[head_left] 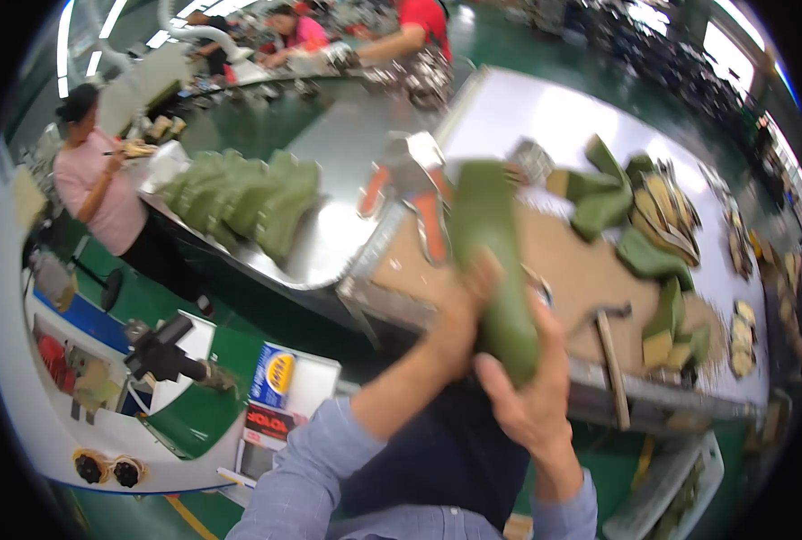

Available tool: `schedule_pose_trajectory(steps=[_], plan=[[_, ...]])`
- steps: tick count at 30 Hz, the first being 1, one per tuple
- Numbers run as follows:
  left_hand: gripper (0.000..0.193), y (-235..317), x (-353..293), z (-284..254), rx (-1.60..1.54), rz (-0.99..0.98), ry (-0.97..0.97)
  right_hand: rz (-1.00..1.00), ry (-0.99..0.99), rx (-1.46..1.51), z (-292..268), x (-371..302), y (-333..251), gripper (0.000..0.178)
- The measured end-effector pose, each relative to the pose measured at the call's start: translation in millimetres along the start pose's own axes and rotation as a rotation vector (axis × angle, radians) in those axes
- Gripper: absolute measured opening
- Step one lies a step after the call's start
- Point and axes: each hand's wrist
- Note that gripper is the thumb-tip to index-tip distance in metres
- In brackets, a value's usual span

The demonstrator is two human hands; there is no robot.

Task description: Hammering shoe soles onto green shoe lasts at a workstation.

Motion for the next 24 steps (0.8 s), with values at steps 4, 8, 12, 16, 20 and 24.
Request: schedule_pose_trajectory(steps=[4, 8, 12, 16, 20, 24], plan=[[0.052, 12, 16, -22, -0.243, -0.331, -0.031, -0.039, 0.003, 0.166, -1, -4, 28, 0.076], [0.062, -5, 7, -8, -0.114, -0.212, -0.138, 0.713, -0.232, 0.82, -20, -30, 36, 0.08], [0.072, 10, 5, -12, -0.172, 0.124, -0.167, 0.062, -0.04, 0.291, -21, -36, 67, 0.059], [0.051, 5, 3, -82, 0.421, 0.159, 0.249, -0.159, -0.07, 0.035, -5, -49, 96, 0.058], [0.04, 25, -9, -131, 0.878, 0.151, 0.232, -0.234, -0.204, -0.121, 7, -54, 92, 0.053], [0.035, 13, 30, -64, 1.401, 0.489, -0.285, -0.18, -0.149, -0.061, 9, -70, 107, 0.046]])
Point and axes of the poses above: each hand's wrist, its own x-axis towards the middle knuckle, its own z-axis out of the palm, y = z × x, and after that the axes turned 11 degrees about y, right-handed
